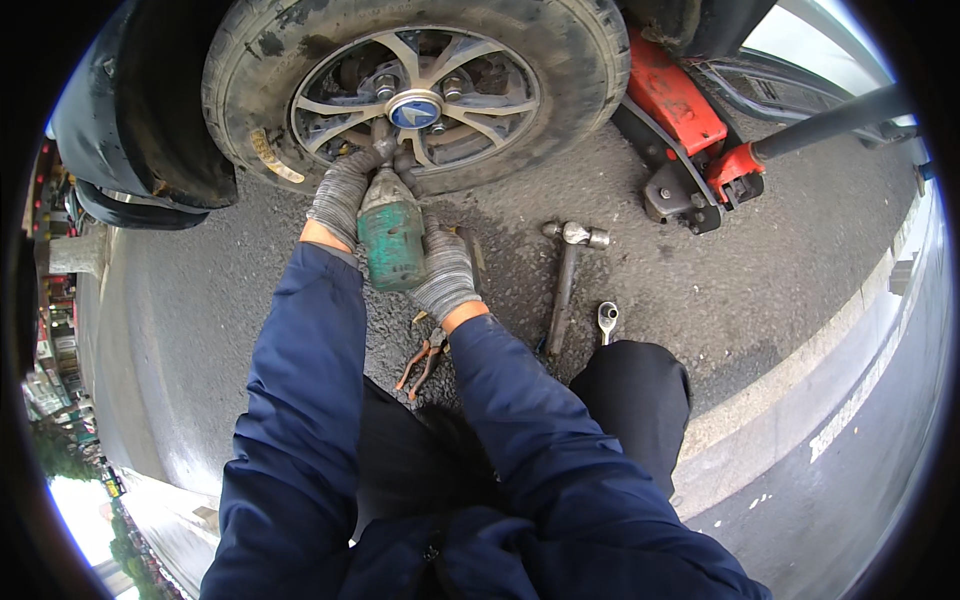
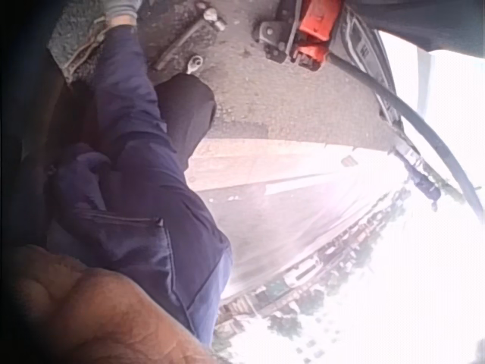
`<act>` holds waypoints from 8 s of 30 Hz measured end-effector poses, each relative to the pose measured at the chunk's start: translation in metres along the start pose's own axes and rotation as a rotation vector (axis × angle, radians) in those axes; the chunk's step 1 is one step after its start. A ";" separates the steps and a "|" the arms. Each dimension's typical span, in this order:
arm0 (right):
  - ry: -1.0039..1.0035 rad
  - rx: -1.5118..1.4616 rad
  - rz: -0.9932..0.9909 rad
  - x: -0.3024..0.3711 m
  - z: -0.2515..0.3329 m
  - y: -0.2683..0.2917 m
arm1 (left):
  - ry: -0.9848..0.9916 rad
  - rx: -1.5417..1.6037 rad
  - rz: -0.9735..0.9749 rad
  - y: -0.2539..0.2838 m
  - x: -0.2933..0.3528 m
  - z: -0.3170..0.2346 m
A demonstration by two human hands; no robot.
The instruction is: The person removes a car tire, cleans the wheel hub, and mounts a new tire. They tighten the lug nuts by hand and with an impact wrench, then lower the car with a jack. Finally, they enter the vehicle and briefly operate the gear shift and steering wheel.
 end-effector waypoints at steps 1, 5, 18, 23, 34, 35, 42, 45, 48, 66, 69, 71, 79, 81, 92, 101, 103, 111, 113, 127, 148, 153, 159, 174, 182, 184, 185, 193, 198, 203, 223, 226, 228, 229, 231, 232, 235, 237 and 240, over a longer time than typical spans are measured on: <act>0.086 0.130 0.015 -0.001 0.003 -0.001 | 0.029 0.024 -0.036 0.004 0.000 -0.001; 0.159 -0.074 0.174 -0.004 -0.003 -0.011 | -0.016 -0.093 -0.084 0.006 -0.005 -0.005; 0.503 1.241 0.266 0.032 0.046 -0.007 | -0.039 -0.202 -0.047 -0.001 0.001 0.002; -0.294 -0.830 -0.225 0.059 0.020 -0.002 | -0.029 -0.300 -0.064 -0.021 0.000 0.032; -0.246 -0.769 -0.148 0.030 0.053 0.030 | -0.283 -0.855 -0.485 -0.030 -0.042 0.017; -0.246 -0.762 -0.148 0.028 0.052 0.031 | -0.210 -0.747 -0.428 -0.027 -0.049 0.021; -0.255 -0.744 -0.105 0.019 0.039 0.027 | -0.140 -0.477 -0.184 -0.020 -0.069 0.022; -0.253 -0.553 -0.156 0.014 0.036 0.030 | -0.022 -0.333 -0.034 -0.026 -0.063 0.029; -0.304 -0.714 -0.165 0.015 0.040 0.024 | -0.008 -0.313 -0.025 -0.029 -0.056 0.029; -0.206 -0.921 -0.039 0.036 0.074 0.041 | -0.376 -0.501 -0.248 -0.057 -0.028 0.015; -0.200 -0.794 -0.137 0.028 0.074 0.044 | -0.589 -0.608 -0.688 -0.016 0.008 -0.017; -0.185 -0.765 -0.150 0.023 0.069 0.044 | -0.651 -0.474 -0.867 0.021 0.035 -0.045; 0.390 -0.158 0.259 0.006 0.035 0.052 | -0.634 -0.508 -1.009 0.074 0.017 -0.062; 0.841 0.399 0.228 0.007 0.041 0.047 | -0.574 -0.493 -0.998 0.077 0.013 -0.060; 0.101 -0.632 0.159 0.013 0.048 0.037 | -0.450 -0.316 -0.988 0.077 0.007 -0.041; -0.158 -0.817 -0.196 0.017 0.063 0.036 | -0.137 -0.373 -0.208 -0.024 -0.032 0.012; -0.173 -0.854 -0.128 0.022 0.070 0.030 | -0.181 -0.359 -0.065 -0.070 -0.039 0.016; -0.156 -0.729 0.034 0.049 0.091 0.026 | -0.046 -0.058 0.048 -0.074 0.005 0.025; -0.131 -0.644 0.018 0.045 0.105 0.012 | -0.080 0.020 0.243 -0.079 0.010 0.006; -0.235 -1.344 0.518 0.041 0.125 -0.027 | -0.405 -0.320 -0.604 0.025 0.029 -0.060; -0.060 -0.764 0.225 0.057 0.108 -0.012 | -0.233 -0.322 -0.088 -0.045 0.004 -0.016; -0.246 -0.666 -0.055 0.067 0.067 -0.013 | -0.041 -0.265 -0.146 -0.008 0.005 0.010; -0.420 -0.829 -0.136 0.054 0.043 -0.014 | -0.012 -0.359 -0.342 0.001 -0.005 0.009; -0.291 -0.782 -0.100 0.013 0.020 0.000 | -0.100 -0.297 -0.446 0.037 -0.020 -0.013; -0.208 -0.799 -0.003 0.001 -0.009 0.008 | 0.011 -0.303 -0.395 0.041 -0.021 -0.016; 0.225 0.154 0.072 -0.015 -0.018 0.024 | 0.011 -0.332 -0.320 0.031 -0.021 -0.011; 0.355 0.426 0.128 -0.022 -0.021 0.025 | 0.023 -0.253 -0.188 0.020 -0.024 -0.002; 0.398 1.329 0.268 0.034 0.032 0.027 | 0.063 -0.262 -0.033 -0.006 0.001 0.019; 0.451 0.939 0.301 0.033 0.066 -0.017 | -0.100 -0.160 0.019 -0.013 0.022 -0.011; 0.185 -0.146 0.287 0.020 0.055 -0.039 | -0.245 -0.332 -0.183 -0.010 0.025 -0.033; 0.546 1.154 0.221 0.045 0.125 -0.052 | -0.094 -0.213 0.094 -0.005 -0.005 -0.042; 0.540 1.141 0.161 0.053 0.130 -0.050 | -0.161 -0.188 0.104 -0.010 0.005 -0.037; 0.489 1.206 0.213 0.059 0.126 -0.048 | -0.105 -0.210 0.045 -0.015 0.015 -0.030; 0.479 1.235 0.238 0.064 0.122 -0.046 | -0.139 -0.252 0.071 -0.020 0.022 -0.029; 0.395 1.307 0.337 0.072 0.106 -0.044 | -0.062 -0.245 0.040 -0.017 0.035 -0.014; 0.367 1.265 0.344 0.075 0.099 -0.043 | -0.042 -0.223 0.029 -0.014 0.040 -0.006; 0.285 1.193 0.436 0.084 0.075 -0.050 | -0.029 -0.404 0.061 0.002 0.048 0.004; 0.317 1.329 0.618 0.091 0.065 -0.064 | -0.071 -0.459 -0.121 0.033 0.053 -0.002; 0.497 1.420 0.629 0.095 0.090 -0.080 | -0.102 -0.340 -0.225 0.089 0.074 -0.008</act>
Point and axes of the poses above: each hand's wrist, its own x-axis away from the middle knuckle, its own y-axis out of the back of the hand, z = x × y, the point moved 5 cm from there along -x, towards the middle knuckle, and after that the axes turned 12 degrees about y, right-handed, at the moved point
